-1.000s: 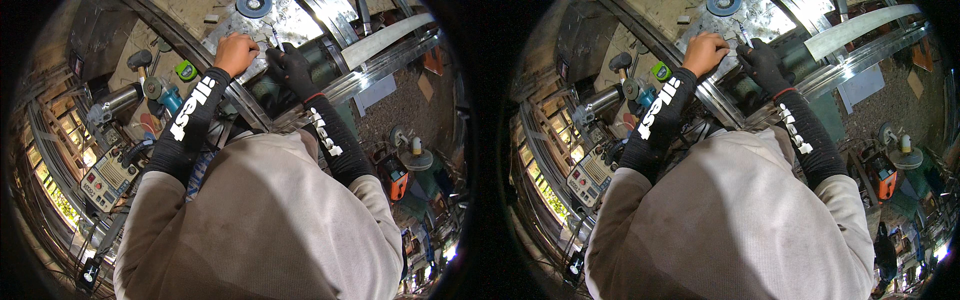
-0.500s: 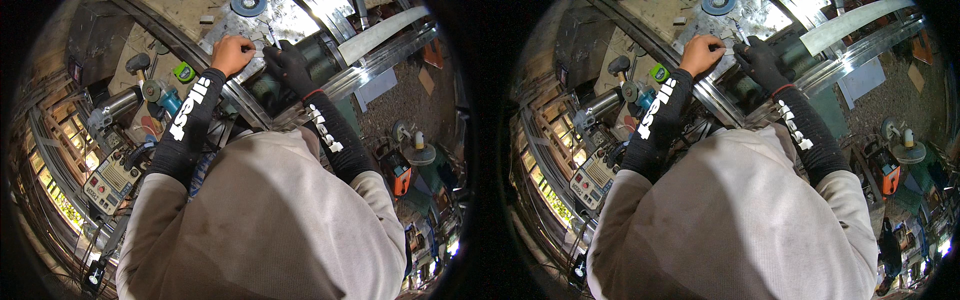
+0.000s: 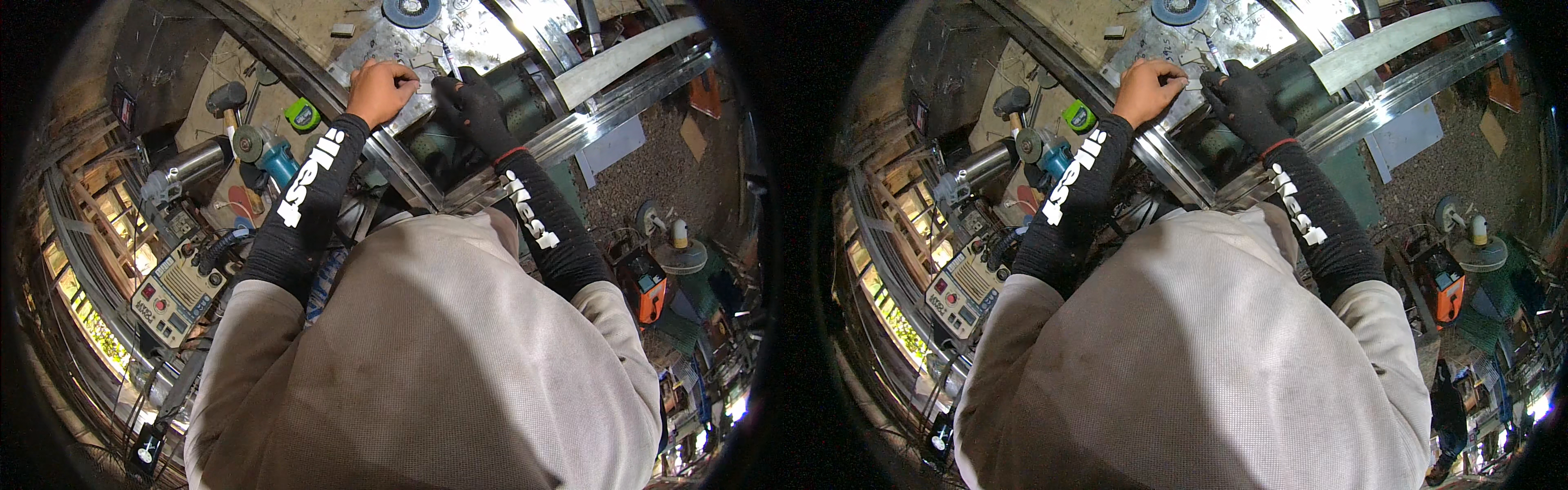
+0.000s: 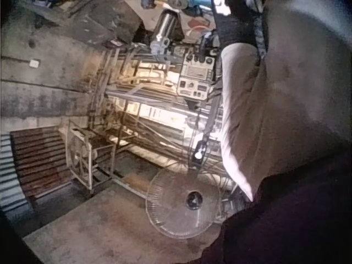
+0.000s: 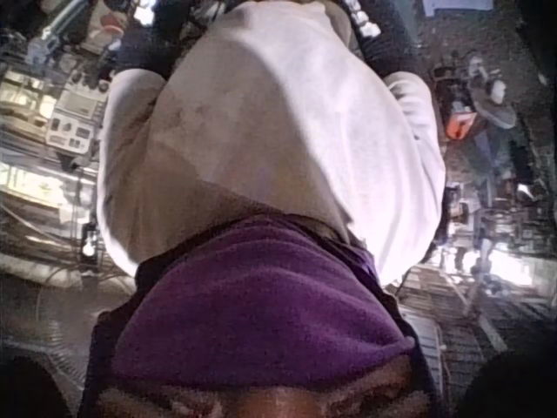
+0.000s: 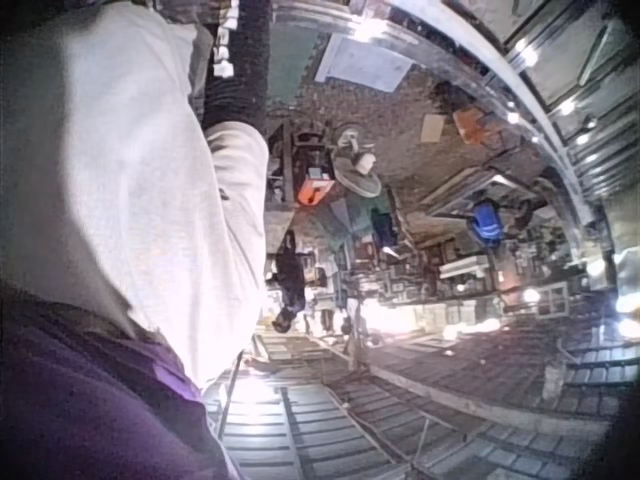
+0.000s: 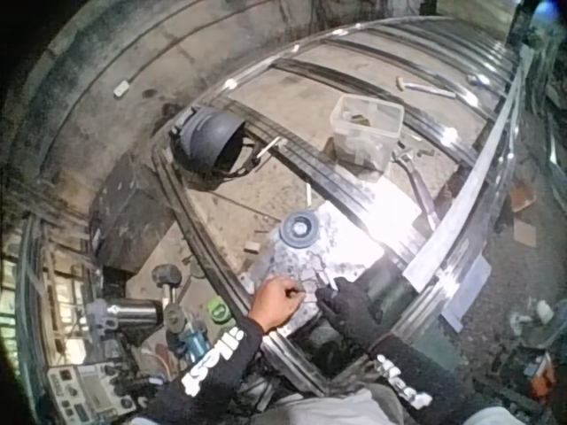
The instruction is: The person retrieves small metal pieces from a plastic container and places them on a workbench. Using a marker, they mark each piece individually while handling them one at a time. The marked pieces remain on the bench throughout the clip.
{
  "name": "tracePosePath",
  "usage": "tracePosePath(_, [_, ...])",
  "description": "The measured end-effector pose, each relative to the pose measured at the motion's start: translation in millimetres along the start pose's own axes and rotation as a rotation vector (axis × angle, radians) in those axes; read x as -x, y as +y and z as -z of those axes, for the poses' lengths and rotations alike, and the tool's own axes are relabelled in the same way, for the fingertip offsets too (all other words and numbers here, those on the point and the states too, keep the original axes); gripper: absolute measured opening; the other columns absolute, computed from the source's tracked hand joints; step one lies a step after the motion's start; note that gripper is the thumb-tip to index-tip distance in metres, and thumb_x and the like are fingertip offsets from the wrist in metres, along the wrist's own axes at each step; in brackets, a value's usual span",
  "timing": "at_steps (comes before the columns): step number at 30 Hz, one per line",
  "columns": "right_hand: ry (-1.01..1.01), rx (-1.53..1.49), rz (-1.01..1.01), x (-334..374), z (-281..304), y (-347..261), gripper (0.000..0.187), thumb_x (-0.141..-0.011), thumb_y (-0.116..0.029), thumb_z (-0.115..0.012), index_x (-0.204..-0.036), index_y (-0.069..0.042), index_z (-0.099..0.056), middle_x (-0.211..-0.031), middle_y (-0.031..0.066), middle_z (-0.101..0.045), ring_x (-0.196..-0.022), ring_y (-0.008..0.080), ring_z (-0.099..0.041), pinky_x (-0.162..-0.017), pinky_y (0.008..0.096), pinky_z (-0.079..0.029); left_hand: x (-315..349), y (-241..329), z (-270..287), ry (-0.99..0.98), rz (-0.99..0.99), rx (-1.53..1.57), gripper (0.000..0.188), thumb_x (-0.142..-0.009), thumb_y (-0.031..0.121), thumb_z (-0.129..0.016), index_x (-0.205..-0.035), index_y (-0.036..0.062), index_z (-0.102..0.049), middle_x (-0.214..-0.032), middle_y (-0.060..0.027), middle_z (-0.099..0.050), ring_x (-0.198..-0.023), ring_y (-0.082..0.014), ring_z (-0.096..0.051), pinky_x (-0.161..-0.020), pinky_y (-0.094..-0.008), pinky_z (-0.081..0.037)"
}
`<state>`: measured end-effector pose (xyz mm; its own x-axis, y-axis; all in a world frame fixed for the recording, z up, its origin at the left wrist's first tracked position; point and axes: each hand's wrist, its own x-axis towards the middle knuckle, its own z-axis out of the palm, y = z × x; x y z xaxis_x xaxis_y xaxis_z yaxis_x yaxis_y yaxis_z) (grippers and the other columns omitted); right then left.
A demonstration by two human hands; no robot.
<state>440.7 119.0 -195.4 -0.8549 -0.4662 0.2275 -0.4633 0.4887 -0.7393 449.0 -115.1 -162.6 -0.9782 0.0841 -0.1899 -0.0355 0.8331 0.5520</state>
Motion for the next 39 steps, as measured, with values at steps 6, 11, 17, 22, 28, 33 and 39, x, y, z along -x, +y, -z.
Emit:
tracePosePath(6, [-0.010,-0.027,-0.023,-1,-2,1,0.030,-0.090,-0.016,-0.081,-0.120,-0.012,-0.081,-0.111,0.0174,-0.072,-0.096,0.0365,-0.073,-0.083,0.0453,-0.059,5,-7,1,0.023,-0.071,0.035,0.024,-0.089,0.030,-0.078,-0.109,0.0183,-0.083,-0.107,-0.0046,-0.079,-0.104,-0.0304,-0.067,-0.101,-0.0469,-0.048])
tracePosePath(11, [-0.019,0.009,-0.044,-1,2,-4,0.028,-0.091,-0.017,-0.082,-0.118,-0.012,-0.082,-0.110,0.0161,-0.072,-0.096,0.0344,-0.074,-0.082,0.0442,-0.059,10,-1,2,0.030,-0.058,-0.022,0.028,-0.084,0.033,-0.080,-0.110,0.0226,-0.083,-0.105,-0.0004,-0.076,-0.110,-0.0288,-0.064,-0.103,-0.0483,-0.044])
tracePosePath(17, [-0.016,0.063,-0.027,-3,4,-5,0.027,-0.092,-0.019,-0.083,-0.118,-0.015,-0.082,-0.106,0.0144,-0.071,-0.094,0.0336,-0.073,-0.080,0.0434,-0.059,12,4,-3,0.073,-0.039,-0.050,0.025,-0.083,0.033,-0.081,-0.105,0.0229,-0.084,-0.105,0.0011,-0.074,-0.112,-0.0277,-0.063,-0.103,-0.0473,-0.042])
tracePosePath(22, [0.008,0.053,-0.002,-1,5,-4,0.028,-0.091,-0.020,-0.084,-0.118,-0.016,-0.082,-0.105,0.0143,-0.071,-0.093,0.0333,-0.073,-0.079,0.0440,-0.059,13,7,-4,0.102,-0.038,-0.031,0.021,-0.083,0.031,-0.081,-0.101,0.0222,-0.084,-0.101,0.0019,-0.074,-0.110,-0.0270,-0.063,-0.100,-0.0467,-0.042])
tracePosePath(28, [0.008,-0.048,-0.060,0,4,-5,0.035,-0.090,-0.015,-0.084,-0.124,-0.012,-0.078,-0.112,0.0156,-0.072,-0.097,0.0305,-0.073,-0.079,0.0432,-0.059,14,5,-6,0.118,-0.051,-0.030,0.019,-0.083,0.031,-0.081,-0.100,0.0226,-0.084,-0.098,0.0012,-0.073,-0.108,-0.0270,-0.063,-0.098,-0.0465,-0.042])
tracePosePath(33, [0.059,-0.271,-0.171,5,27,-16,0.048,-0.094,-0.009,-0.076,-0.140,-0.008,-0.063,-0.120,0.0171,-0.071,-0.096,0.0295,-0.072,-0.079,0.0416,-0.058,16,4,-10,0.182,-0.078,-0.065,0.016,-0.081,0.032,-0.082,-0.096,0.0258,-0.084,-0.095,0.0020,-0.071,-0.105,-0.0244,-0.064,-0.096,-0.0458,-0.041])
tracePosePath(39, [0.050,-0.353,-0.149,8,59,-50,0.030,-0.106,-0.018,-0.067,-0.133,-0.006,-0.071,-0.104,0.0118,-0.077,-0.091,0.0212,-0.072,-0.081,0.0337,-0.056,17,-1,-12,0.190,-0.088,-0.039,0.018,-0.084,0.033,-0.082,-0.100,0.0257,-0.084,-0.096,0.0001,-0.069,-0.108,-0.0255,-0.063,-0.098,-0.0455,-0.042])
